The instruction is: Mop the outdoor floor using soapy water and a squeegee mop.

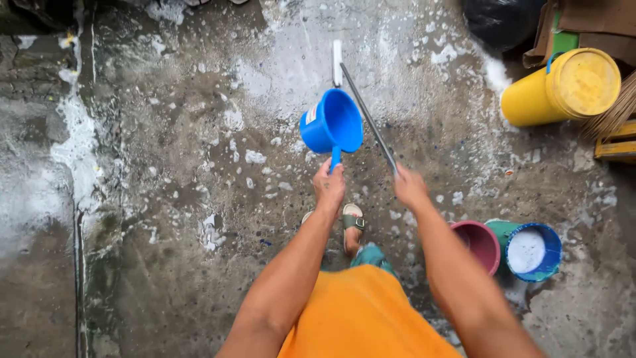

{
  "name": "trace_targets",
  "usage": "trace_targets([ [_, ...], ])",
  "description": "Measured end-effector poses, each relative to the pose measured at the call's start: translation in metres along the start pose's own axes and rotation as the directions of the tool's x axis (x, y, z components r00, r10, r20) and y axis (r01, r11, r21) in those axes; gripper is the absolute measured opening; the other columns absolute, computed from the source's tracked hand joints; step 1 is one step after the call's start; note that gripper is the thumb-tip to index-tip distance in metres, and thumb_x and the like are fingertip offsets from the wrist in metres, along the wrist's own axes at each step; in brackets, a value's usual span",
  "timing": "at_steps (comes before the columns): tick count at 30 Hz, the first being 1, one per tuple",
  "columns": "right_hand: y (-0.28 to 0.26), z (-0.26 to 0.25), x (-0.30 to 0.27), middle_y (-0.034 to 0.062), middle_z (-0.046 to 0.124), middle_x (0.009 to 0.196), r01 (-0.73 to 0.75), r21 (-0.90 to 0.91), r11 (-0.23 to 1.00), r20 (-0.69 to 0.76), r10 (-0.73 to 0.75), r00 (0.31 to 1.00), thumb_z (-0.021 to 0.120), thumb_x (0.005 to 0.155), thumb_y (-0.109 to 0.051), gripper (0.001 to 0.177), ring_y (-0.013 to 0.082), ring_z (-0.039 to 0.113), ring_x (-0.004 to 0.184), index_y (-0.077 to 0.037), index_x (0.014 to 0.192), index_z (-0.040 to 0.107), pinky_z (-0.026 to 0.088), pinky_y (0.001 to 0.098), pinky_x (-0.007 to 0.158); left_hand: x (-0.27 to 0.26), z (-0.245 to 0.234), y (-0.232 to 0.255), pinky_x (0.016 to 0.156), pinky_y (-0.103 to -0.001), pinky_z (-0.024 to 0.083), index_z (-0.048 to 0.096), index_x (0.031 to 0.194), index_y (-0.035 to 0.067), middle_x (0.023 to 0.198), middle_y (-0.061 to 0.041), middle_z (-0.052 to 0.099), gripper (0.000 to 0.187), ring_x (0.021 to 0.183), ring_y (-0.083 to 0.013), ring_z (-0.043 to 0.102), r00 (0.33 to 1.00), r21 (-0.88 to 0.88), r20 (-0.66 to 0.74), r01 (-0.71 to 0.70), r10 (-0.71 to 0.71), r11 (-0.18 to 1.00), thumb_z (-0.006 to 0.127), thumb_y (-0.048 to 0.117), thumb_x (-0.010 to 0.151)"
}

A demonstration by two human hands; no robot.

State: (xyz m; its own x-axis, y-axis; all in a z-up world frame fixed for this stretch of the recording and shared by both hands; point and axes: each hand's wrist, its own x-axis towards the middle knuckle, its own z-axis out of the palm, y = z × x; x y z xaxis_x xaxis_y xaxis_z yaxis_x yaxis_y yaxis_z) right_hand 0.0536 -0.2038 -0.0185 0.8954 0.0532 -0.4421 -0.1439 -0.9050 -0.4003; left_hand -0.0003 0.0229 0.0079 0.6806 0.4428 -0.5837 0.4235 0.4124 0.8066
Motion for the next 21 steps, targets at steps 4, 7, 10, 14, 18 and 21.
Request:
trace_targets([
  [4, 0.061, 0.013, -0.081, 0.0259, 0.066, 0.128, -0.011, 0.126, 0.992, -0.001, 0.012, 1.0, 0.052, 0.095, -0.03, 0.05, 0.044, 0.063, 0.12, -0.02, 0.143, 0.061, 0.05, 0.0497, 0.103, -0.007, 0.005, 0.0, 0.052, -0.028, 0.04, 0.069, 0.128, 0.005, 0.074, 0.002, 0.059, 0.036, 0.061, -0.0074, 0.051, 1.0, -0.023, 0.012, 0.021, -0.021, 1.0, 0.064, 0.016, 0.093],
  [7, 0.059, 0.02, -0.038, 0.0247, 0.064, 0.132, -0.014, 0.191, 0.982, -0.034, 0.02, 0.999, 0.055, 0.093, -0.028, 0.049, 0.0432, 0.061, 0.123, -0.019, 0.14, 0.061, 0.048, 0.0486, 0.104, -0.01, 0.017, 0.01, 0.052, -0.028, 0.041, 0.069, 0.127, 0.006, 0.074, 0.002, 0.059, 0.037, 0.061, -0.0077, 0.053, 0.999, 0.023, 0.001, 0.048, -0.048, 0.999, 0.063, 0.016, 0.093],
  [10, 0.039, 0.021, 0.069, 0.0243, 0.068, 0.125, 0.088, 0.135, 0.987, -0.039, -0.083, 0.996, 0.049, 0.098, -0.026, 0.044, 0.0458, 0.063, 0.119, -0.022, 0.14, 0.061, 0.051, 0.0531, 0.1, 0.002, 0.039, -0.006, 0.054, -0.029, 0.042, 0.07, 0.127, 0.006, 0.076, 0.002, 0.06, 0.036, 0.063, -0.0078, 0.053, 1.0, 0.039, -0.003, 0.024, -0.023, 0.999, 0.064, 0.015, 0.093],
  [14, 0.012, -0.008, 0.119, 0.0267, 0.069, 0.109, -0.007, -0.006, 1.0, 0.015, 0.007, 1.0, 0.05, 0.095, -0.025, 0.037, 0.0483, 0.066, 0.1, -0.016, 0.129, 0.061, 0.053, 0.0567, 0.084, 0.002, 0.059, -0.012, 0.06, -0.026, 0.046, 0.07, 0.129, 0.006, 0.083, 0.003, 0.065, 0.036, 0.07, -0.005, 0.056, 0.998, 0.126, -0.032, -0.048, 0.052, 0.991, 0.065, 0.016, 0.094],
  [18, 0.142, -0.002, 0.028, 0.0314, 0.062, 0.126, 0.203, 0.036, 0.979, -0.116, -0.198, 0.973, 0.046, 0.099, -0.024, 0.048, 0.0491, 0.059, 0.116, -0.009, 0.143, 0.056, 0.047, 0.0562, 0.095, 0.006, 0.097, -0.006, 0.054, -0.027, 0.042, 0.07, 0.129, 0.008, 0.075, 0.0, 0.061, 0.037, 0.062, -0.0068, 0.052, 0.999, 0.146, -0.012, 0.032, -0.03, 0.989, 0.065, 0.017, 0.094],
  [21, 0.168, -0.03, -0.025, 0.0213, 0.062, 0.137, 0.049, 0.138, 0.989, -0.046, -0.042, 0.998, 0.048, 0.099, -0.028, 0.05, 0.0413, 0.058, 0.127, -0.019, 0.147, 0.055, 0.046, 0.0499, 0.107, 0.025, 0.12, -0.025, 0.052, -0.027, 0.041, 0.067, 0.131, 0.008, 0.075, 0.002, 0.061, 0.039, 0.061, -0.0075, 0.052, 0.995, 0.021, 0.031, 0.09, -0.091, 0.996, 0.064, 0.016, 0.093],
])
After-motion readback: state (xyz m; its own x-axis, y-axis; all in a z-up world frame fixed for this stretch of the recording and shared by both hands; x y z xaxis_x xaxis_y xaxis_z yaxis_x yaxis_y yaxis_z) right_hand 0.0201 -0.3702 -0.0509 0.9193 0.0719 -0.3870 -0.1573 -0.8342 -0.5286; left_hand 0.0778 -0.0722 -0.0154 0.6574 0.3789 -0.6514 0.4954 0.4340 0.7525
